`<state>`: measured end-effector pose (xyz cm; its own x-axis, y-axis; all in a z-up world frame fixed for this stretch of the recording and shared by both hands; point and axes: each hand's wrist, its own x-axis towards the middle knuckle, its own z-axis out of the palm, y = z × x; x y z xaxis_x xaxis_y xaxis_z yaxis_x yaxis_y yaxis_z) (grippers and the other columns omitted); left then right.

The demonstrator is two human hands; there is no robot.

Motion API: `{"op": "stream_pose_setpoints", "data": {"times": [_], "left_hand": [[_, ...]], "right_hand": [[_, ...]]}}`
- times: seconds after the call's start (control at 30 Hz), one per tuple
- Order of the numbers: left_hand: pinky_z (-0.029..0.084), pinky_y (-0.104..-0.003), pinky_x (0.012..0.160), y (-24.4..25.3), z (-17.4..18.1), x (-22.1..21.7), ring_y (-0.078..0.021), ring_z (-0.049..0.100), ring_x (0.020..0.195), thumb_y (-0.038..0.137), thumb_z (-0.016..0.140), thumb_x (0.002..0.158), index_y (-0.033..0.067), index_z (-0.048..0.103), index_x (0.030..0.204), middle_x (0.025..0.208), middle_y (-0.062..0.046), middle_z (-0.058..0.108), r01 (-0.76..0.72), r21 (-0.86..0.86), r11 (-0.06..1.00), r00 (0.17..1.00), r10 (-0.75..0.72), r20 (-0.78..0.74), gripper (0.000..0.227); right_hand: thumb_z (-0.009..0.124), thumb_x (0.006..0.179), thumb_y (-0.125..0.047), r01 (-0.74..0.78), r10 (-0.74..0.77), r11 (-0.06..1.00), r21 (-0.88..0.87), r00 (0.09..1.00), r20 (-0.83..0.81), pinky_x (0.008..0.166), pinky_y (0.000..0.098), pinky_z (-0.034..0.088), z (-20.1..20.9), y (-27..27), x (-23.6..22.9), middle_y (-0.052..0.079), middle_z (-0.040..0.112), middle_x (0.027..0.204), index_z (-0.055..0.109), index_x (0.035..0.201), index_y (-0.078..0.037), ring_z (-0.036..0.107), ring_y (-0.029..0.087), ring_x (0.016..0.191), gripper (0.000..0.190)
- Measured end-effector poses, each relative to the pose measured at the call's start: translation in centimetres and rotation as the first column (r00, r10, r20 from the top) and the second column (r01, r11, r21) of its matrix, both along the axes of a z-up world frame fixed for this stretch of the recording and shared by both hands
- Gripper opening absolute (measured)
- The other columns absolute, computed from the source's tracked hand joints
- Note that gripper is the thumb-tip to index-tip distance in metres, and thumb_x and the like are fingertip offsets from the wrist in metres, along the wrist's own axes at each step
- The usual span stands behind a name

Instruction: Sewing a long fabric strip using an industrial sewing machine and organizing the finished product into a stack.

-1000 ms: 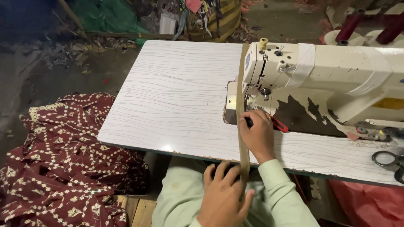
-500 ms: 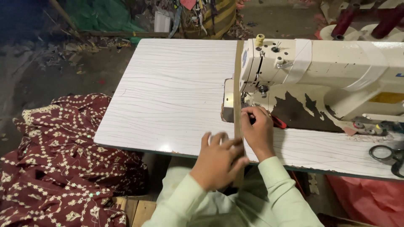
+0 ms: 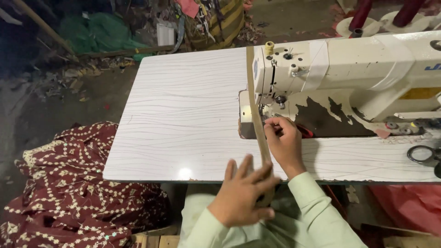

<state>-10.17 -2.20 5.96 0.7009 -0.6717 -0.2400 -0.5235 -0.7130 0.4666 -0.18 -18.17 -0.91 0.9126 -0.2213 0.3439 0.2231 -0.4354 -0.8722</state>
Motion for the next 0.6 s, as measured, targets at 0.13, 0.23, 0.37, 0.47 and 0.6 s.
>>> {"op": "stream_pose_setpoints", "data": {"times": [0.13,0.23,0.37,0.47,0.6], "left_hand": [[0.040,-0.052,0.100,0.4,-1.7,2.5,-0.0270,0.067,0.076,0.045,0.055,0.098,0.0145,0.064,0.069,0.073,0.005,0.072,0.023,-0.354,0.935,0.982,0.046,0.183,0.042],[0.050,-0.045,0.095,-0.2,-5.6,6.2,-0.0260,0.067,0.106,0.037,0.061,0.094,0.0256,0.074,0.107,0.107,0.003,0.073,-0.189,-0.405,0.894,0.833,0.365,0.416,0.021],[0.019,-0.066,0.118,-0.9,-5.4,4.8,-0.0462,0.029,0.151,0.052,0.047,0.098,0.0254,0.048,0.152,0.162,-0.006,0.043,-0.271,-0.116,0.956,0.871,0.294,0.394,0.060],[0.015,-0.066,0.120,-0.6,-4.5,1.1,-0.0449,0.026,0.152,0.046,0.044,0.102,0.0220,0.051,0.149,0.160,-0.007,0.045,-0.261,-0.138,0.955,0.883,0.294,0.366,0.054],[0.017,-0.067,0.117,0.0,-3.8,-2.0,-0.0436,0.032,0.148,0.042,0.045,0.106,0.0210,0.058,0.143,0.152,-0.007,0.053,-0.224,-0.202,0.953,0.916,0.277,0.291,0.044]], "right_hand": [[0.060,0.092,-0.017,-0.056,0.055,0.984,-0.168,0.998,-0.013,0.084,0.0357,0.051,0.3,0.6,0.1,0.002,0.071,0.096,0.074,0.093,-0.011,0.063,0.020,0.091,0.015],[0.059,0.102,-0.016,-0.044,0.040,0.997,-0.070,0.998,-0.058,0.088,0.0453,0.054,0.7,0.3,-0.3,0.017,0.070,0.097,0.073,0.106,-0.005,0.066,0.035,0.097,0.018],[0.060,0.100,-0.016,-0.005,0.002,0.999,-0.053,0.998,-0.056,0.087,0.0423,0.054,0.3,0.5,-0.6,0.012,0.071,0.098,0.074,0.104,-0.008,0.067,0.031,0.100,0.016],[0.061,0.099,-0.016,-0.020,0.015,0.994,-0.106,0.999,-0.048,0.086,0.0410,0.055,-0.2,0.7,-0.2,0.011,0.071,0.095,0.075,0.102,-0.009,0.068,0.030,0.097,0.015],[0.062,0.098,-0.014,-0.047,0.046,0.982,-0.182,0.999,-0.011,0.083,0.0406,0.056,-0.5,0.6,0.0,0.013,0.070,0.090,0.075,0.100,-0.007,0.069,0.030,0.093,0.015]]}}
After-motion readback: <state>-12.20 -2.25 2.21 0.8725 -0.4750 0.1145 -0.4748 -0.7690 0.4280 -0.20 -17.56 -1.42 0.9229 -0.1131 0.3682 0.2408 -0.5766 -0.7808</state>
